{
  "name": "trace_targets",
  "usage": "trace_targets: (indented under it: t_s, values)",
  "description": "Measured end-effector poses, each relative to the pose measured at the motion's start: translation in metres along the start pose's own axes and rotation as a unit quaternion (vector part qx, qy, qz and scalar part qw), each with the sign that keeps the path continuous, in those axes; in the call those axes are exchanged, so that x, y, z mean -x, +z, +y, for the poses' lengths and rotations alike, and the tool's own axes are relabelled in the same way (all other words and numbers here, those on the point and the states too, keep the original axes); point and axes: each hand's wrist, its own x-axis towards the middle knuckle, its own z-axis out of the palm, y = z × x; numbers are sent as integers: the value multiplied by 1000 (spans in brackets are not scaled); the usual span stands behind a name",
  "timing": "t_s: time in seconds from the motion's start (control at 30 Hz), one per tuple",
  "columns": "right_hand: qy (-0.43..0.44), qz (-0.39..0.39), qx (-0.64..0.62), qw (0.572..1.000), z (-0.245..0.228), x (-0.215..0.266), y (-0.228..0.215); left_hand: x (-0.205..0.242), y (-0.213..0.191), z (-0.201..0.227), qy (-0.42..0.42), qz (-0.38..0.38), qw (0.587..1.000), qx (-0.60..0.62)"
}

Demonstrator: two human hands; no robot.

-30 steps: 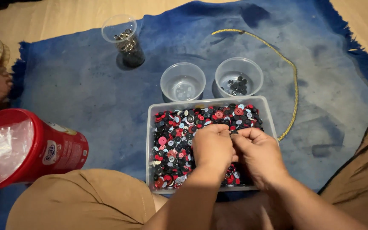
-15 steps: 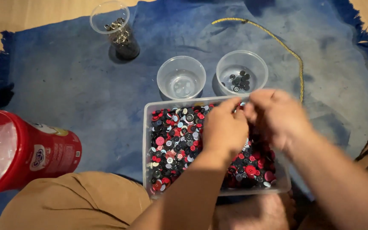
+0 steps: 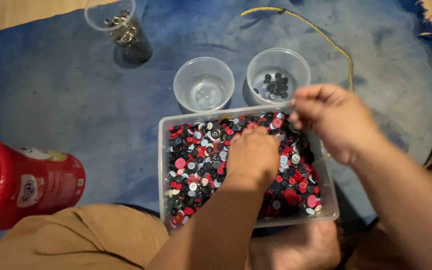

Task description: Sorting small black buttons from a tray of mixed colored buttons into a separate plastic cup.

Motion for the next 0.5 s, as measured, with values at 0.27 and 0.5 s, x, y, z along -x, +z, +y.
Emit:
trace_targets:
  t_s: [0.27, 0.5]
  values:
    - [-148, -67, 589, 791, 49, 35, 8, 11, -9, 0, -42, -88, 995, 25]
    - [55, -25, 205, 977, 24, 57, 12, 36, -32, 0, -224, -54, 921, 314]
